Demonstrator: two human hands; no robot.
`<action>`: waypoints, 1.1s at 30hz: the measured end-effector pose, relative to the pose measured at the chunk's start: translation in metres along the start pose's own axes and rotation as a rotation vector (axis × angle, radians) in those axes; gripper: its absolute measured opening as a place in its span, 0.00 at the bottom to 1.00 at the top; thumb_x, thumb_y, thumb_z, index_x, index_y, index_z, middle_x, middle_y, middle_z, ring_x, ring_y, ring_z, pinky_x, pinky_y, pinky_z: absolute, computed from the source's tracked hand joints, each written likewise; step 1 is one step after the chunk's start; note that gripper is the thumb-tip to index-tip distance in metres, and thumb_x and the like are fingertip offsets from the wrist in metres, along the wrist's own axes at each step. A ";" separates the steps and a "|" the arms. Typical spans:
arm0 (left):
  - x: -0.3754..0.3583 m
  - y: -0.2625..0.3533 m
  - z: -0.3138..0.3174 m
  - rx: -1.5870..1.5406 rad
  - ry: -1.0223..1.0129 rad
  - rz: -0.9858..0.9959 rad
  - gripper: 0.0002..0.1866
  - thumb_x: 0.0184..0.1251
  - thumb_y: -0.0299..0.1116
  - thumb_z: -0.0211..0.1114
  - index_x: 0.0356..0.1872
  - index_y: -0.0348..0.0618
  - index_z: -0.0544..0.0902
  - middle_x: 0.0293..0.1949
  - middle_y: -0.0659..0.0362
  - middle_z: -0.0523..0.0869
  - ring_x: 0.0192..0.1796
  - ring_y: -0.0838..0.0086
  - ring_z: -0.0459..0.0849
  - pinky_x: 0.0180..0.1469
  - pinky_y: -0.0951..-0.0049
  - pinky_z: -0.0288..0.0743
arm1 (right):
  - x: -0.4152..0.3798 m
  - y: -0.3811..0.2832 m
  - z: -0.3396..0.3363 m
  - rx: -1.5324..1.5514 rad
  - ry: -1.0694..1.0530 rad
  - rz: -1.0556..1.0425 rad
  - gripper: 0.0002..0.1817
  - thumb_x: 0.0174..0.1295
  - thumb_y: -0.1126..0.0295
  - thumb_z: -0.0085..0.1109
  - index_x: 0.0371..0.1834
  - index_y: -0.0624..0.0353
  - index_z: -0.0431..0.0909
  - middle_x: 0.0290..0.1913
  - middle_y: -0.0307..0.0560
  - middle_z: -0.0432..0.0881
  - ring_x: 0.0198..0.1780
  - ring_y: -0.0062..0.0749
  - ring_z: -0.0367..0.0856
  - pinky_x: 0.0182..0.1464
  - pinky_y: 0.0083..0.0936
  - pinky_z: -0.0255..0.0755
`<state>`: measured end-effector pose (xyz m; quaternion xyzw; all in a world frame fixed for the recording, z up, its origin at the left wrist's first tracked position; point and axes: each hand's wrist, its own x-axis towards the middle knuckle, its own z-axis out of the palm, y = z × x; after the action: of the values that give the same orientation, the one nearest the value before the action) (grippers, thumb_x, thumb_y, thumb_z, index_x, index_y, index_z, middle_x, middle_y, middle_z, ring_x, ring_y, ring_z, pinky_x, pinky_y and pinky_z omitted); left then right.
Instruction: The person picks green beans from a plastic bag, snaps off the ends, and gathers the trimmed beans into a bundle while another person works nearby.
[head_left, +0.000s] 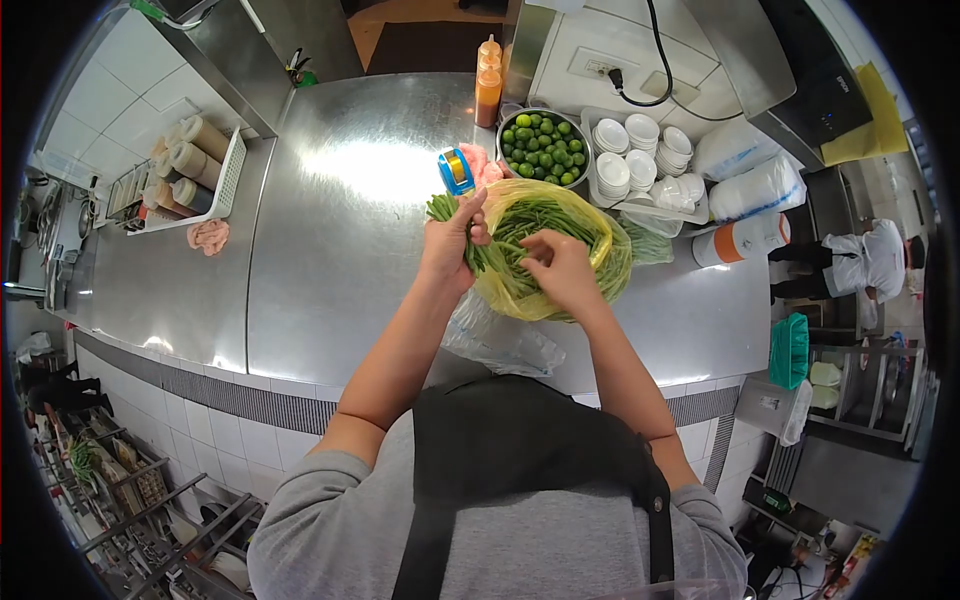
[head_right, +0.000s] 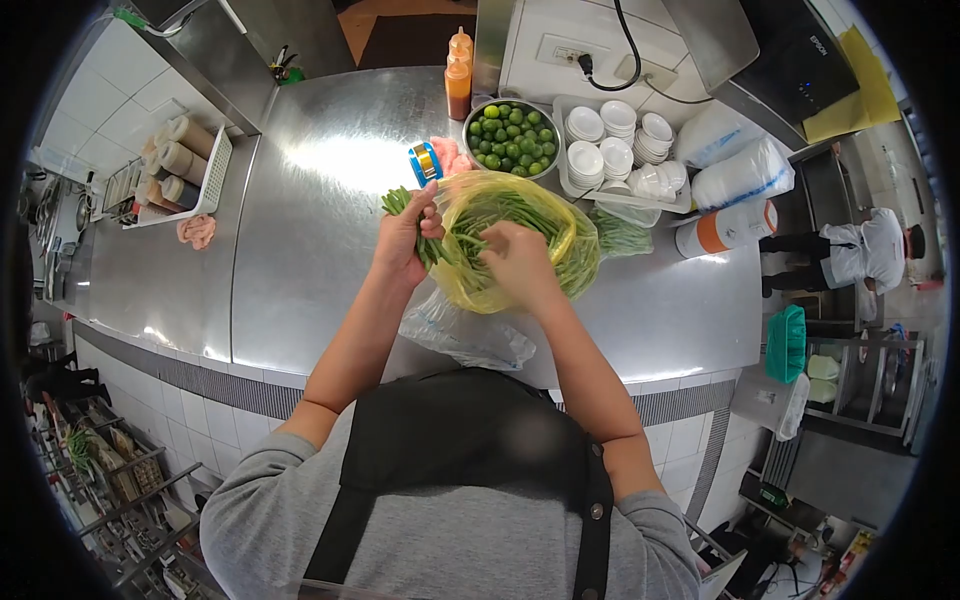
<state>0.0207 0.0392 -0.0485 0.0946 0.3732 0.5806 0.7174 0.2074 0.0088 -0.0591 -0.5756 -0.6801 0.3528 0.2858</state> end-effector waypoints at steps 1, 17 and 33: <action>0.002 -0.001 -0.003 -0.035 -0.035 -0.023 0.12 0.69 0.32 0.71 0.33 0.46 0.74 0.24 0.66 0.78 0.20 0.85 0.72 0.19 0.86 0.66 | 0.001 0.002 -0.006 0.034 0.047 0.027 0.14 0.54 0.75 0.73 0.44 0.64 0.85 0.31 0.42 0.86 0.29 0.22 0.80 0.34 0.21 0.75; -0.021 -0.016 0.020 0.279 -0.256 0.002 0.10 0.62 0.28 0.76 0.41 0.40 0.84 0.30 0.64 0.86 0.20 0.88 0.71 0.20 0.84 0.59 | -0.003 -0.012 -0.030 0.559 0.050 0.014 0.07 0.58 0.73 0.75 0.33 0.60 0.83 0.29 0.32 0.84 0.29 0.11 0.74 0.34 0.16 0.70; -0.027 -0.015 0.019 0.412 -0.296 -0.039 0.10 0.64 0.28 0.75 0.42 0.37 0.84 0.32 0.60 0.87 0.20 0.86 0.71 0.21 0.83 0.61 | 0.008 -0.027 -0.033 -0.071 0.493 -0.436 0.08 0.61 0.72 0.68 0.33 0.64 0.79 0.23 0.45 0.70 0.28 0.38 0.74 0.34 0.28 0.69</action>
<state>0.0431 0.0155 -0.0323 0.3154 0.3762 0.4581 0.7410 0.2168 0.0194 -0.0184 -0.4943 -0.7095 0.1094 0.4902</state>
